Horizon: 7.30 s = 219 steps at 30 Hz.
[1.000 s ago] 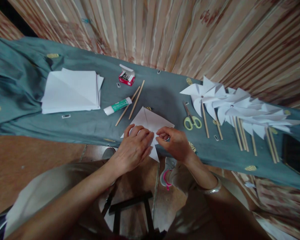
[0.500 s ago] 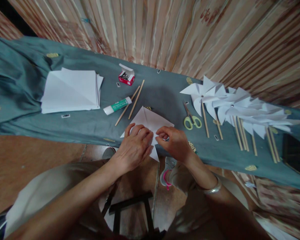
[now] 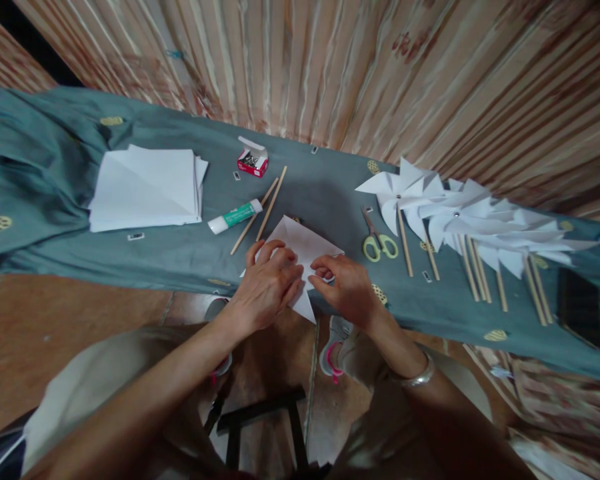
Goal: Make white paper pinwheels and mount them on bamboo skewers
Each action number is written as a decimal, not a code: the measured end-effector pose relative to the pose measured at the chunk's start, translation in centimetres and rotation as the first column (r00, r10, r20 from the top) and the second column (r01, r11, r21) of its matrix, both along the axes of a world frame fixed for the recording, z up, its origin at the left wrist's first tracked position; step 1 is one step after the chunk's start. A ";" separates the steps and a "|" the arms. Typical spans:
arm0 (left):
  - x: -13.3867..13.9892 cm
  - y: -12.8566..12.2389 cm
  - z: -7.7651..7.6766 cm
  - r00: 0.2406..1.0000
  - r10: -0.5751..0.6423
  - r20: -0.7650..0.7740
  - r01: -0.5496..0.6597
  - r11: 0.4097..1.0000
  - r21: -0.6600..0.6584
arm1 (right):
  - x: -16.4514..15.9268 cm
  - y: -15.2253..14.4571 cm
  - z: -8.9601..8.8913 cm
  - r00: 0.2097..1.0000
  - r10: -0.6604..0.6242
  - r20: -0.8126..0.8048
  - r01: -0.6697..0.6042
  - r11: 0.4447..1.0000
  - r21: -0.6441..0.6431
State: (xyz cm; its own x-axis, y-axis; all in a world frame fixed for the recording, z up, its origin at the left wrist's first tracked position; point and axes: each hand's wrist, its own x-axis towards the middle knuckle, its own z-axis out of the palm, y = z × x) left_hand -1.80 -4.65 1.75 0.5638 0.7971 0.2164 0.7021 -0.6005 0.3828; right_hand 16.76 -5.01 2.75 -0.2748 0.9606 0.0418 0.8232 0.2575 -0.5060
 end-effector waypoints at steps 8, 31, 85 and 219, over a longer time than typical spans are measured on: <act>-1.0 0.6 0.4 0.969 0.082 0.234 -0.065 0.995 -0.079 | 0.4 -0.2 -0.5 0.999 -0.006 -0.049 0.006 1.000 0.015; -3.1 -2.2 1.3 0.885 0.341 0.317 -0.076 0.778 -0.624 | 2.6 1.9 -0.1 0.975 -0.152 -0.162 0.164 0.984 0.062; -2.0 -0.2 0.1 0.999 -0.007 0.047 0.001 0.991 0.137 | 3.6 -3.2 -0.1 0.979 -0.029 0.201 -0.053 0.918 0.394; 1.4 -1.2 -0.1 0.985 -0.141 0.104 0.147 0.987 -0.061 | 1.2 -0.4 -0.7 0.967 -0.173 -0.189 0.168 0.985 -0.044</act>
State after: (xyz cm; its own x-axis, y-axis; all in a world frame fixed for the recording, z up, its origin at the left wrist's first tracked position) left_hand -0.41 -5.88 1.67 0.6524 0.7239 0.2243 0.5669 -0.6625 0.4896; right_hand 17.97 -5.36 2.05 -0.0961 0.9941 0.0505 0.7409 0.1053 -0.6634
